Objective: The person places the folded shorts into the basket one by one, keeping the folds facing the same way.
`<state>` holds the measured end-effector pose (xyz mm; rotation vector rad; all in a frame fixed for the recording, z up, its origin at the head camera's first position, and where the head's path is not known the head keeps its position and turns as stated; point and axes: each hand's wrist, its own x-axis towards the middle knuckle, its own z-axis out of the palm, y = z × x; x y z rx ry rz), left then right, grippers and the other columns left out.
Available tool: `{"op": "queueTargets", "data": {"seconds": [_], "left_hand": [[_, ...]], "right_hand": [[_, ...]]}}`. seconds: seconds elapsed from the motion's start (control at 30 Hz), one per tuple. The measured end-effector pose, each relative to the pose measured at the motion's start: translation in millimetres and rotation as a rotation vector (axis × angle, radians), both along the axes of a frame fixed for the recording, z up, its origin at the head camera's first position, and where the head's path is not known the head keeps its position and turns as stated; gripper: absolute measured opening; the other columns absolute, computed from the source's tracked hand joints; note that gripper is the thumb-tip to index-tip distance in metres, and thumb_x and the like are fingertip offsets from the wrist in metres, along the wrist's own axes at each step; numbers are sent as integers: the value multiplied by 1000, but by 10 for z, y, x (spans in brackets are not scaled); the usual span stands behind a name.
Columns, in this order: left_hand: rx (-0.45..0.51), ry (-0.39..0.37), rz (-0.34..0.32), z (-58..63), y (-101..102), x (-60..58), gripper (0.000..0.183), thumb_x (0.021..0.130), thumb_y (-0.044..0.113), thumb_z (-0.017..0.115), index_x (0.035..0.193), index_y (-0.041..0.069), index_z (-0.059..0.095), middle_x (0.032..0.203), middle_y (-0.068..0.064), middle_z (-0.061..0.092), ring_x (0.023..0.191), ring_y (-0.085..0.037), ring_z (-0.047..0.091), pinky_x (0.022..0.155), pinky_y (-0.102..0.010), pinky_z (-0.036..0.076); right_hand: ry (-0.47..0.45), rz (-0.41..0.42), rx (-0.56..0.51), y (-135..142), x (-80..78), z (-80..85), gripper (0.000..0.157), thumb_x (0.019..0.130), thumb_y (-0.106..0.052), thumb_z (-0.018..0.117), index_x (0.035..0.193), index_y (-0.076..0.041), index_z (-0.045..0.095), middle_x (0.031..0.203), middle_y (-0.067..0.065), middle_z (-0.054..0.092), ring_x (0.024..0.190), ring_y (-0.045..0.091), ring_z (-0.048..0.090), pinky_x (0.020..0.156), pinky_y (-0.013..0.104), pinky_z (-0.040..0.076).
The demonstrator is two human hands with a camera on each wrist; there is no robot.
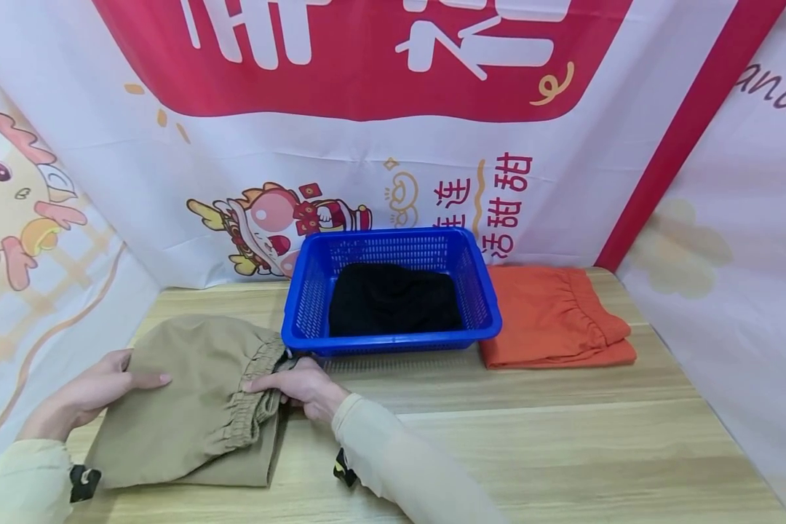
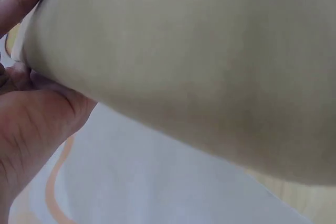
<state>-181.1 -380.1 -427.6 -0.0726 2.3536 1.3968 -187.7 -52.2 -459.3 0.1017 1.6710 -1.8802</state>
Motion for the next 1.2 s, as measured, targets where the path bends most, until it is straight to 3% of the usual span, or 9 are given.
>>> {"op": "queueTargets", "data": {"seconds": [0.07, 0.23, 0.33, 0.6, 0.7, 0.8, 0.97, 1.1, 1.2], "left_hand": [[10, 2, -7, 43, 1, 15, 59, 97, 19, 69, 137, -14, 41, 113, -14, 66, 96, -23, 66, 81, -40, 58], [65, 14, -19, 182, 12, 70, 40, 97, 16, 69, 124, -8, 50, 103, -9, 69, 90, -23, 68, 79, -41, 58], [103, 41, -41, 267, 1, 108, 31, 97, 13, 68, 119, -4, 54, 100, -6, 72, 88, -24, 70, 78, -41, 59], [111, 166, -114, 422, 13, 192, 25, 101, 7, 61, 122, -6, 55, 106, -5, 73, 92, -22, 70, 79, -35, 58], [121, 250, -124, 483, 42, 225, 24, 100, 2, 60, 123, -3, 56, 110, -3, 72, 96, -18, 69, 81, -29, 56], [201, 308, -165, 558, 93, 257, 30, 100, -6, 56, 128, 0, 57, 117, -2, 70, 102, -14, 67, 85, -25, 54], [283, 346, -205, 703, 246, 291, 34, 98, -11, 54, 130, 0, 55, 120, -6, 67, 105, -14, 66, 86, -25, 53], [290, 375, -222, 813, 396, 292, 33, 98, -12, 54, 130, -3, 51, 120, -10, 64, 104, -15, 65, 84, -28, 54], [355, 381, -239, 868, 497, 285, 34, 98, -13, 52, 130, -3, 50, 121, -11, 63, 104, -17, 66, 83, -30, 56]], "right_hand": [[21, 23, -9, 18, 54, 32, 21, 74, -11, 90, 84, -10, 72, 73, -1, 71, 63, 8, 65, 63, 23, 54], [115, 59, 4, 66, 200, 142, 31, 75, -10, 89, 101, -15, 74, 98, -1, 74, 94, 14, 65, 98, 35, 48], [147, 83, -6, 100, 275, 206, 30, 77, -10, 88, 104, -16, 74, 101, -3, 74, 99, 13, 64, 105, 39, 42], [185, 119, -22, 219, 452, 377, 27, 80, -10, 86, 104, -15, 74, 99, -2, 74, 98, 12, 64, 107, 39, 41], [262, 105, -36, 281, 505, 452, 29, 82, -12, 85, 107, -16, 73, 98, -2, 75, 96, 12, 67, 98, 33, 49], [361, 82, -40, 357, 543, 525, 29, 84, -17, 84, 110, -17, 72, 99, -3, 75, 94, 11, 69, 90, 28, 54], [485, 31, -64, 509, 543, 622, 37, 87, -20, 82, 122, -18, 69, 108, -3, 74, 101, 13, 69, 92, 29, 54], [517, -26, -92, 653, 498, 696, 44, 88, -19, 81, 129, -17, 65, 114, 0, 73, 102, 17, 69, 92, 34, 55], [536, -48, -94, 775, 459, 748, 46, 88, -17, 81, 130, -15, 63, 115, 4, 72, 101, 20, 70, 90, 36, 56]]}}
